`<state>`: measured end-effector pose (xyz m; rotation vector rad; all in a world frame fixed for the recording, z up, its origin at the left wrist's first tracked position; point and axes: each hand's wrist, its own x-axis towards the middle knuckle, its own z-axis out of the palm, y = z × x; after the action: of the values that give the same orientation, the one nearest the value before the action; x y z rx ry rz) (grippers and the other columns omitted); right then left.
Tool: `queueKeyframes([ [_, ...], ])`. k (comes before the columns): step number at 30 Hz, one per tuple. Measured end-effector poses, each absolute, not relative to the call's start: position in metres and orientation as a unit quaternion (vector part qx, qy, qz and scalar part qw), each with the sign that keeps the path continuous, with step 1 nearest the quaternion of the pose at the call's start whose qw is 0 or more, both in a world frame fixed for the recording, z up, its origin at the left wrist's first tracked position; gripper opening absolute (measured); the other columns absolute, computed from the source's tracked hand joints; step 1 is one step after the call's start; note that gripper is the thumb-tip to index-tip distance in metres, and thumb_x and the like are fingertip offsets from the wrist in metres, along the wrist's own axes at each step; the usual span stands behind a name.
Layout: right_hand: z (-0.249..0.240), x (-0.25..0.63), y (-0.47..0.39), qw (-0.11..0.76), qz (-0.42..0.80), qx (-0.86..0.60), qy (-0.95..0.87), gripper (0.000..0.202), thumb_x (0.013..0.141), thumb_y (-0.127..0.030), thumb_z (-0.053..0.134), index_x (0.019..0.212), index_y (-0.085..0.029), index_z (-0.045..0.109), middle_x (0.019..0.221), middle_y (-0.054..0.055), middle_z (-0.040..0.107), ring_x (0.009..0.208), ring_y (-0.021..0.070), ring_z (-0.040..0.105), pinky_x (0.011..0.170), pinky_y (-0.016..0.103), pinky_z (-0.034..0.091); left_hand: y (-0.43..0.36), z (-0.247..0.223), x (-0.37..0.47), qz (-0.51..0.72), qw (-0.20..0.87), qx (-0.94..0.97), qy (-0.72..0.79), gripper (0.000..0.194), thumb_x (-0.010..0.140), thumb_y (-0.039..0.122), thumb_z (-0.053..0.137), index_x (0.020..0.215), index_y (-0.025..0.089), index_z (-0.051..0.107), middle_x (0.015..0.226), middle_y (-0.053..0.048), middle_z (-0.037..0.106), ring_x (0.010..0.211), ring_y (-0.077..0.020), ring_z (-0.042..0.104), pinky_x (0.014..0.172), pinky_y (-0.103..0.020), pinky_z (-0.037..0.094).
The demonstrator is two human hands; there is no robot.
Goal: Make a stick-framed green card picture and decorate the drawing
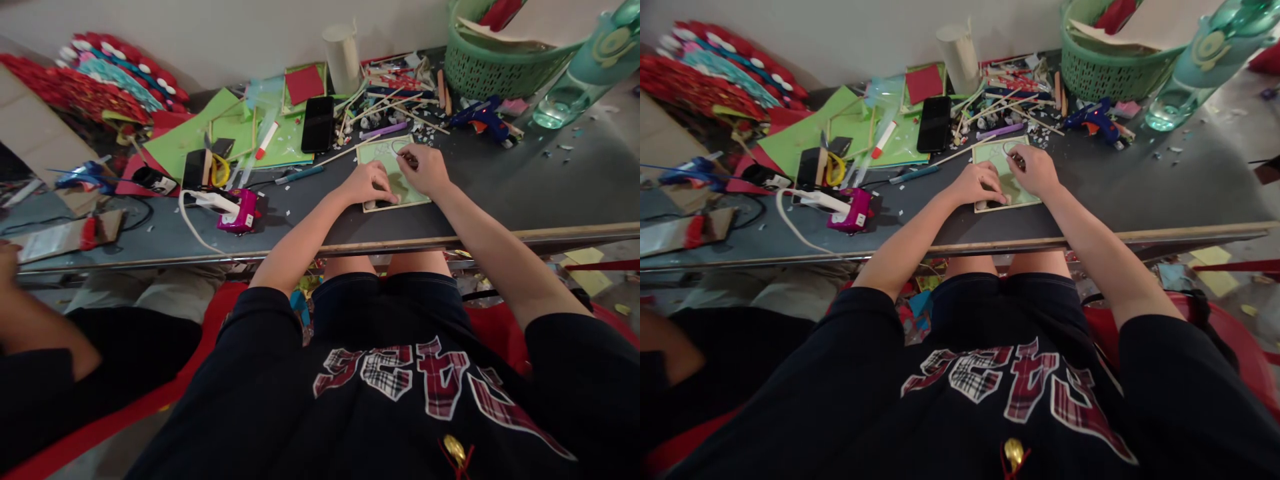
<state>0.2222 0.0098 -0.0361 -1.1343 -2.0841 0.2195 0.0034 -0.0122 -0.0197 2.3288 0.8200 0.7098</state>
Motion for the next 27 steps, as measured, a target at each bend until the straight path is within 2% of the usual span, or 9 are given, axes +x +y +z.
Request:
queueKeyframes([
  [5,-0.035,0.222,0.009,0.362,0.083,-0.442,-0.816,0.024,0.098,-0.037,0.054,0.101,-0.02,0.072,0.091,0.01,0.074,0.083,0.0237,0.07,0.078,0.037,0.054,-0.001,-0.027,-0.003,0.284,0.259,0.86,0.335,0.024,0.09,0.045,0.079,0.084,0.023,0.085,0.098,-0.006,0.083,0.108,-0.0256,0.074,0.103,-0.04,0.057],
  [8,-0.035,0.222,0.009,0.369,0.091,-0.442,-0.813,0.025,0.098,-0.036,0.055,0.104,-0.019,0.073,0.093,0.01,0.075,0.085,0.0242,0.071,0.079,0.037,0.055,0.002,-0.029,-0.008,0.322,0.235,0.832,0.387,0.017,0.089,0.038,0.08,0.094,0.022,0.086,0.109,-0.007,0.083,0.106,-0.0248,0.076,0.097,-0.037,0.058],
  [11,-0.037,0.222,0.01,0.371,0.102,-0.447,-0.807,0.026,0.098,-0.036,0.055,0.107,-0.019,0.073,0.095,0.011,0.075,0.085,0.0244,0.072,0.08,0.037,0.055,0.005,-0.031,-0.011,0.34,0.227,0.804,0.432,0.015,0.091,0.032,0.078,0.093,0.02,0.086,0.1,-0.008,0.084,0.093,-0.0234,0.078,0.086,-0.033,0.06],
  [13,-0.037,0.223,0.011,0.368,0.106,-0.447,-0.808,0.026,0.099,-0.037,0.056,0.108,-0.02,0.073,0.095,0.01,0.075,0.086,0.0244,0.071,0.08,0.037,0.055,0.008,-0.031,-0.013,0.341,0.223,0.794,0.451,0.015,0.091,0.032,0.078,0.093,0.019,0.085,0.094,-0.008,0.084,0.088,-0.0231,0.077,0.086,-0.034,0.061],
  [15,-0.038,0.223,0.012,0.368,0.103,-0.444,-0.81,0.026,0.099,-0.038,0.056,0.108,-0.02,0.073,0.095,0.01,0.075,0.087,0.0242,0.071,0.081,0.037,0.055,0.01,-0.03,-0.016,0.353,0.204,0.791,0.457,0.018,0.094,0.034,0.075,0.098,0.019,0.085,0.102,-0.009,0.084,0.097,-0.0251,0.077,0.094,-0.037,0.061],
  [17,-0.037,0.223,0.011,0.368,0.099,-0.443,-0.811,0.027,0.1,-0.039,0.055,0.108,-0.021,0.073,0.095,0.01,0.075,0.087,0.0242,0.07,0.082,0.038,0.055,0.009,-0.025,-0.018,0.36,0.19,0.798,0.444,0.024,0.097,0.039,0.072,0.108,0.021,0.083,0.121,-0.011,0.08,0.113,-0.0274,0.075,0.101,-0.04,0.059],
  [19,-0.037,0.224,0.011,0.367,0.096,-0.442,-0.813,0.027,0.1,-0.038,0.054,0.108,-0.02,0.073,0.095,0.01,0.075,0.087,0.0244,0.07,0.082,0.038,0.055,0.005,-0.02,-0.017,0.331,0.209,0.823,0.412,0.029,0.097,0.041,0.071,0.117,0.023,0.081,0.133,-0.011,0.075,0.119,-0.0278,0.073,0.101,-0.041,0.058],
  [23,-0.036,0.223,0.01,0.36,0.097,-0.447,-0.813,0.025,0.098,-0.036,0.055,0.105,-0.021,0.073,0.093,0.01,0.075,0.085,0.0242,0.069,0.08,0.038,0.054,-0.009,-0.007,-0.008,0.215,0.287,0.873,0.332,0.025,0.098,0.033,0.069,0.117,0.024,0.082,0.124,-0.007,0.079,0.113,-0.0247,0.075,0.101,-0.039,0.058],
  [27,-0.036,0.223,0.01,0.349,0.113,-0.464,-0.806,0.024,0.097,-0.035,0.056,0.105,-0.02,0.073,0.094,0.011,0.076,0.085,0.024,0.07,0.079,0.037,0.053,-0.017,0.0,0.005,0.181,0.315,0.876,0.316,0.018,0.094,0.026,0.072,0.106,0.025,0.084,0.112,-0.004,0.082,0.107,-0.0228,0.076,0.102,-0.038,0.056],
])
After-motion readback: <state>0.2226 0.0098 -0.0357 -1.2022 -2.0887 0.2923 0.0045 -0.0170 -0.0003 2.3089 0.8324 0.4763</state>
